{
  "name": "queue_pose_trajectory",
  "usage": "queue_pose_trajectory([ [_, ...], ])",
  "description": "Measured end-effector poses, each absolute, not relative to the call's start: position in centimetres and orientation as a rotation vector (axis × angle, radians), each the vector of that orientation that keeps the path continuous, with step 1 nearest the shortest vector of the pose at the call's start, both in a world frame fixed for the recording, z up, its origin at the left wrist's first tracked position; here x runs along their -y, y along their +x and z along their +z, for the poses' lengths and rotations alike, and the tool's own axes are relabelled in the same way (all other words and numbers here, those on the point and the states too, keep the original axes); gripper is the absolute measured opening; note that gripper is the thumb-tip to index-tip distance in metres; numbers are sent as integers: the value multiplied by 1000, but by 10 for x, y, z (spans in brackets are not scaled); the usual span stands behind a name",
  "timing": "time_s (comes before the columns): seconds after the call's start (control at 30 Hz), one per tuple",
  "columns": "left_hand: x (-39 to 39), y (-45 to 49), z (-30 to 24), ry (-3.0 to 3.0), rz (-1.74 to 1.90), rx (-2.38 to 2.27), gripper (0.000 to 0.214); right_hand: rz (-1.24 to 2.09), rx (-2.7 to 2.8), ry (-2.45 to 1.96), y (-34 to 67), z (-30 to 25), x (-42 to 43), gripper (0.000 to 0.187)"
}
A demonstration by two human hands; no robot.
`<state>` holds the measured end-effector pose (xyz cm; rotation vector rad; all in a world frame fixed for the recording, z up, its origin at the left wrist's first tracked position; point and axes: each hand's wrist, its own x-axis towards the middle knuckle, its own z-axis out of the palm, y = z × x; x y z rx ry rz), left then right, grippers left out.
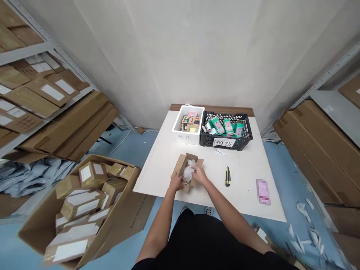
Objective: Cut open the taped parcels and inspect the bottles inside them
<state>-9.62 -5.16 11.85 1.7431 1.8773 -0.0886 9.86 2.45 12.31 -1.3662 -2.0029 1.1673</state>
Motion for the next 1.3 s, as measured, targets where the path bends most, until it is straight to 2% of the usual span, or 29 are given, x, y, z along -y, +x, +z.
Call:
queue_pose_trajectory([
  [0.13,78,-99,95,1837,35,-1921,33,787,2013,-1391,96,113,24,39],
  [0.2,85,-99,90,1869,89,-1956,22,675,2056,-1454,96,111,41,41],
  [0.27,89,-98,89,1885,135,-1983,18,663,2107,-1590,93,109,56,51],
  [0.37,92,-99,91,1919,267,-1979,15,772,2146,-1800,86,99,78,76],
  [0.4,93,-99,91,1940,321,-1954,15,798,2131,-1848,83,95,85,78],
  [0.57,95,-86,102,2039,556,-1662,12,620,1827,-1974,88,93,115,43],
  [0.7,87,-64,125,2068,721,-1427,14,489,1622,-2039,118,116,132,31],
  [0.8,77,-47,146,2103,768,-1283,20,398,1517,-2013,145,138,144,28],
  [1.03,66,19,181,2235,729,-1036,16,164,1330,-2021,204,182,173,25],
  [1.17,91,109,191,2293,707,-811,18,0,1098,-2137,262,203,224,30],
  [1.3,158,226,201,2309,589,-508,19,-65,791,-2278,336,217,318,33],
])
